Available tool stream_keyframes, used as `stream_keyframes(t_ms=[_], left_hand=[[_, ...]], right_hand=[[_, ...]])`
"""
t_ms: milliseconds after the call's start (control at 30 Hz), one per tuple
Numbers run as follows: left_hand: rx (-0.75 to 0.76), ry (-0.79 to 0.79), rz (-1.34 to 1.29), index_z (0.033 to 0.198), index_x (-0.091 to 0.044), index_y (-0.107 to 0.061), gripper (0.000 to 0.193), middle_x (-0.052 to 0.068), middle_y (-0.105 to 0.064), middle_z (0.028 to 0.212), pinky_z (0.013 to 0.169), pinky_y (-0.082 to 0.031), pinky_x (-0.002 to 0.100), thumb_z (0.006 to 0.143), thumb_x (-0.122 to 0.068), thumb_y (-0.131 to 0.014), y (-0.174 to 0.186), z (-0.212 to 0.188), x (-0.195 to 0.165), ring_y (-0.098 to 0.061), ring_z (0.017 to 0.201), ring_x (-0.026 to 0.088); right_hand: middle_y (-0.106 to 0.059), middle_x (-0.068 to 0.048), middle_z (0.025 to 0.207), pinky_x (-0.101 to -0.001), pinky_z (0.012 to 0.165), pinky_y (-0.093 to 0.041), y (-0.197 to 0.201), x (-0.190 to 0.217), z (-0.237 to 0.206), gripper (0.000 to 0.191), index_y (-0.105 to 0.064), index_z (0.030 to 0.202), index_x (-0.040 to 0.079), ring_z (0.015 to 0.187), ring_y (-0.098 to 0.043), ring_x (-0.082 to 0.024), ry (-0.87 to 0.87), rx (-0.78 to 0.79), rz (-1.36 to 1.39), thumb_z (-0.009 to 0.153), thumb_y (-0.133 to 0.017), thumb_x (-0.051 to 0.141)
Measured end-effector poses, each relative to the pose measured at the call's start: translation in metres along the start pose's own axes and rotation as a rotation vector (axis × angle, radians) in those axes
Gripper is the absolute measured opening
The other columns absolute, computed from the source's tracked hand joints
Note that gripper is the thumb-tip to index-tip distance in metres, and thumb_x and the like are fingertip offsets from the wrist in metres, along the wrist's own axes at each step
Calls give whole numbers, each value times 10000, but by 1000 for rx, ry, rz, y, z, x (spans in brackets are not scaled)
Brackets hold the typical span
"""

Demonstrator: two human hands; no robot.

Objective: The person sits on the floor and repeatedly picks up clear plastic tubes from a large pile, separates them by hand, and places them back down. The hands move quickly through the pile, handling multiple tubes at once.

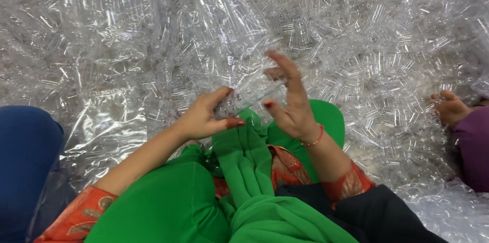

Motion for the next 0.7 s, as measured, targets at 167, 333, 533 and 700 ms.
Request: stream_keyframes(t_ms=[167,333,533,700], left_hand=[[-83,-40,-77,1197,-39,-609,629,105,-681,808,675,-507,343,779,-442,-851,7,3,-6,-662,699,210],[-87,-78,13,1161,-37,-608,618,121,-621,777,654,-481,350,765,-435,-866,1,-1,3,-604,669,199],[-89,-42,-18,1159,-42,-617,615,109,-630,753,652,-493,335,760,-436,-868,4,-3,11,-598,648,190],[-84,-85,-80,1188,-30,-604,612,97,-667,831,686,-511,329,797,-426,-858,11,-6,22,-650,711,171]], right_hand=[[-739,-123,1120,-368,892,-570,44,-86,-50,230,-697,1128,75,997,-723,-251,-327,-52,-547,1047,-631,280],[-711,-219,1105,-467,859,-531,41,-174,-70,551,-685,1204,39,1014,-674,-405,-504,502,-741,839,-725,450],[-722,-214,1120,-518,906,-547,-27,-216,-74,503,-742,1088,65,1056,-687,-395,-575,973,-1038,875,-704,518],[-735,-209,1123,-508,862,-560,-41,-217,-69,348,-791,971,88,1034,-710,-384,-602,831,-1138,901,-693,415]])
Point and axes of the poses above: each hand's wrist, its own z-axis towards the middle knuckle, its own y-axis out of the back of the hand, x = y × z, the point moved 1 cm from there along z, towards the middle knuckle
